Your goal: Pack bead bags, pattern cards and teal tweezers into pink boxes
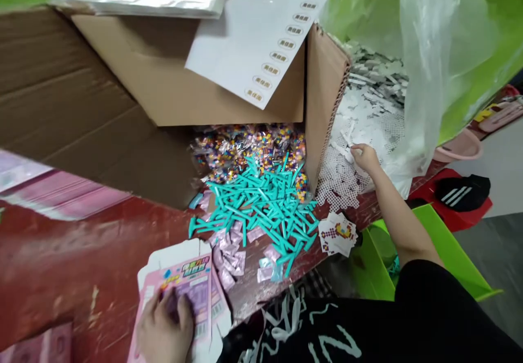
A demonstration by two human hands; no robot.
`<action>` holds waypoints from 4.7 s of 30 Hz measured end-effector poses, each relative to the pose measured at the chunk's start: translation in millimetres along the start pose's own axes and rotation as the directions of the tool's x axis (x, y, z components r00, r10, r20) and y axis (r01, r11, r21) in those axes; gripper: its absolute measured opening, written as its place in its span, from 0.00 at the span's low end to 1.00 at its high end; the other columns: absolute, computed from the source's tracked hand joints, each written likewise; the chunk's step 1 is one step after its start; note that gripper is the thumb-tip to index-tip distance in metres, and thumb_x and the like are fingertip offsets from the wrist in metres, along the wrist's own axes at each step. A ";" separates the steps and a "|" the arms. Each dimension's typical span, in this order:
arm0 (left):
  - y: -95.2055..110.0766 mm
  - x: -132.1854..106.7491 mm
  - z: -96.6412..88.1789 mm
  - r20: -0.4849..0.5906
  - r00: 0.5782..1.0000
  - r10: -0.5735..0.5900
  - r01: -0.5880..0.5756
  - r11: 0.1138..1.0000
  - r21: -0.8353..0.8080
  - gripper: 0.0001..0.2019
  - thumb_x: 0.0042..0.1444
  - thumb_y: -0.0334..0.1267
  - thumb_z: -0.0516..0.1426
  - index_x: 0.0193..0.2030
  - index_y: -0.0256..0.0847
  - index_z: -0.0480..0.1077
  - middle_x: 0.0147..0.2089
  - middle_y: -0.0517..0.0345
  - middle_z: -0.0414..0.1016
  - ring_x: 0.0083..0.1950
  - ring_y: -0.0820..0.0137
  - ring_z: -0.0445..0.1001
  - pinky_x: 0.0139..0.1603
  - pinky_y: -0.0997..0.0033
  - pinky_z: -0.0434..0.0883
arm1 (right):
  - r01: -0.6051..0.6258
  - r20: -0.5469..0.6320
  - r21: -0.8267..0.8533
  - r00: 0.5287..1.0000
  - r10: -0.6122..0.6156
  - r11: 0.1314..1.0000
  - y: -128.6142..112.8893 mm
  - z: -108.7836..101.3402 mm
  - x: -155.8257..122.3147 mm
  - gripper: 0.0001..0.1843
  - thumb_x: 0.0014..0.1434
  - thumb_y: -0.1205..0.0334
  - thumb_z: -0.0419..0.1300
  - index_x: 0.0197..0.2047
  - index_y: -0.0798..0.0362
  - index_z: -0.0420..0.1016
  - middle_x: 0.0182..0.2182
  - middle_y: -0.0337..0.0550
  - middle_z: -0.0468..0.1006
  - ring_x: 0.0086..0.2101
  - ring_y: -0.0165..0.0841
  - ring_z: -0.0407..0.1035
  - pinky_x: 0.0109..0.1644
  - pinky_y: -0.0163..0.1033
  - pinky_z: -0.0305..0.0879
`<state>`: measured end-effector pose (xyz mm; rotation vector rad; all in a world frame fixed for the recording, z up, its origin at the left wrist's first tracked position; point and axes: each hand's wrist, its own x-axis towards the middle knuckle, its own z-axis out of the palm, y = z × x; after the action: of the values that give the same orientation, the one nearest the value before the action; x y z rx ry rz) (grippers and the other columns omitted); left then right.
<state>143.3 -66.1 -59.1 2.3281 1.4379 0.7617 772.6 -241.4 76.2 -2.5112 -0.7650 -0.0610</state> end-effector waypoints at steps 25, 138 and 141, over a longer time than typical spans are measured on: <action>-21.6 -72.2 -42.4 0.091 0.959 -0.268 0.275 0.958 -0.084 0.49 0.55 0.59 0.61 0.74 0.29 0.47 0.74 0.29 0.50 0.76 0.46 0.49 0.75 0.36 0.40 | 0.361 0.705 0.431 0.437 -0.558 0.827 -391.9 211.4 -308.2 0.11 0.52 0.58 0.70 0.32 0.58 0.77 0.28 0.42 0.78 0.34 0.35 0.71 0.40 0.38 0.68; 18.7 -73.8 -70.2 0.146 0.888 -0.436 0.427 0.666 -0.611 0.41 0.49 0.52 0.67 0.64 0.35 0.58 0.61 0.35 0.70 0.61 0.53 0.73 0.64 0.45 0.69 | -0.359 0.310 0.850 0.933 0.184 0.386 -259.4 122.8 -115.3 0.08 0.64 0.64 0.59 0.47 0.55 0.74 0.37 0.39 0.77 0.34 0.24 0.71 0.40 0.30 0.71; 4.8 -74.3 -64.4 -0.081 0.917 -0.391 0.334 0.862 -0.381 0.46 0.51 0.54 0.65 0.69 0.31 0.53 0.68 0.29 0.58 0.72 0.45 0.57 0.72 0.39 0.55 | -0.420 0.365 0.847 0.905 0.218 0.326 -262.9 118.7 -52.9 0.10 0.68 0.58 0.55 0.44 0.58 0.71 0.33 0.41 0.74 0.30 0.25 0.70 0.36 0.31 0.72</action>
<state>82.9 -135.9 -25.0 1.6881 1.5822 1.0109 576.0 -23.8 83.9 -1.4904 -0.1821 0.6067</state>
